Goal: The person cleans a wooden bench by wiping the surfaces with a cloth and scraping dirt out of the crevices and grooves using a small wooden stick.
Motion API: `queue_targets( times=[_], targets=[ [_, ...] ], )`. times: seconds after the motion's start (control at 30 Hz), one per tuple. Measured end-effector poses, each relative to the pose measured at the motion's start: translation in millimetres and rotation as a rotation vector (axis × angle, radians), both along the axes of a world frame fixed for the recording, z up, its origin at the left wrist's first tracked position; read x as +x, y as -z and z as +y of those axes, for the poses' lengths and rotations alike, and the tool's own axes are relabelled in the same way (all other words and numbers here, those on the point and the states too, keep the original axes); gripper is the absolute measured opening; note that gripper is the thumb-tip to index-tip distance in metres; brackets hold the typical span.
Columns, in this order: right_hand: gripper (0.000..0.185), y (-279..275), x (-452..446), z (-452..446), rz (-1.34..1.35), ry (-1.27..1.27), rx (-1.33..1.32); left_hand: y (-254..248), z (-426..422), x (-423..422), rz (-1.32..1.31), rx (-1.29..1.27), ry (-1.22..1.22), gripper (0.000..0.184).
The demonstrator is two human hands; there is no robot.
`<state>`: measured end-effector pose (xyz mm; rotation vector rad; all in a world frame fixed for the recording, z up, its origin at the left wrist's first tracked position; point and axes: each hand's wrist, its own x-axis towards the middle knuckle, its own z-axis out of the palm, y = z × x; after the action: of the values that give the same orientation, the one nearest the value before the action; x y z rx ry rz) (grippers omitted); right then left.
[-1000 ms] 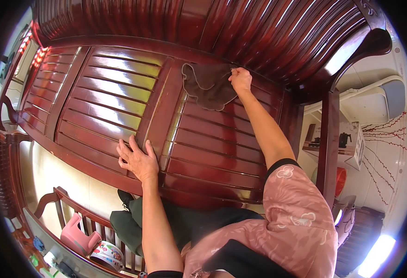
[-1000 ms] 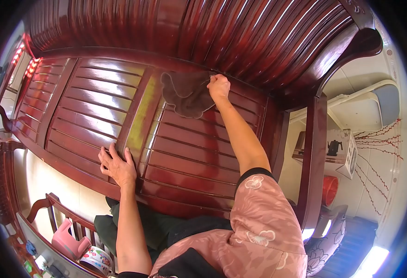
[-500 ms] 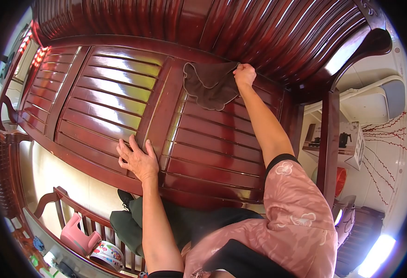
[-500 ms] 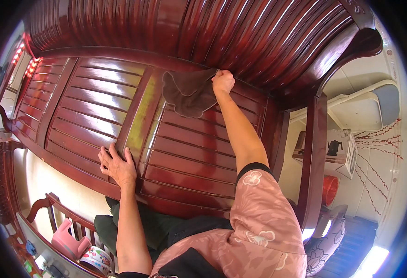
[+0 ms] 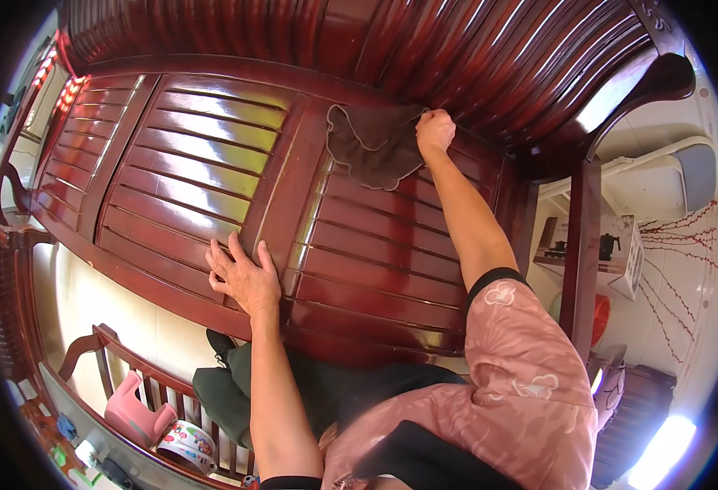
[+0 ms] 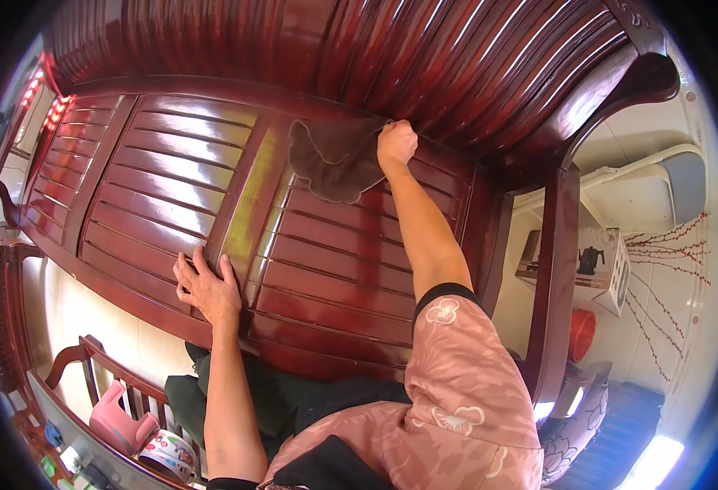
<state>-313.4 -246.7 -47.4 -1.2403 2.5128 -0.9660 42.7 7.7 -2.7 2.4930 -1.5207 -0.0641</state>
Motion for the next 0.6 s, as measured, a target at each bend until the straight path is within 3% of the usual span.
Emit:
queue_targets(
  times=[0.13, 0.23, 0.37, 0.5, 0.6],
  targets=[
    [0.022, -2, 4, 2, 0.005, 0.006, 0.009, 0, -1, 0, 0.01, -0.003, -0.002, 0.054],
    [0.023, -31, 12, 11, -0.18, -0.125, -0.016, -2, 0, -2, 0.001, 0.002, -0.001, 0.054],
    [0.021, 14, -9, -3, 0.207, -0.019, 0.0, -3, 0, -1, 0.006, 0.023, -0.005, 0.055],
    [0.022, 25, -12, -3, 0.132, -0.004, -0.042, -2, -1, 0, 0.01, 0.0, -0.003, 0.055],
    [0.022, -8, 0, 7, 0.03, -0.125, -0.102, -1, 1, -1, -0.001, 0.02, -0.003, 0.055]
  ],
)
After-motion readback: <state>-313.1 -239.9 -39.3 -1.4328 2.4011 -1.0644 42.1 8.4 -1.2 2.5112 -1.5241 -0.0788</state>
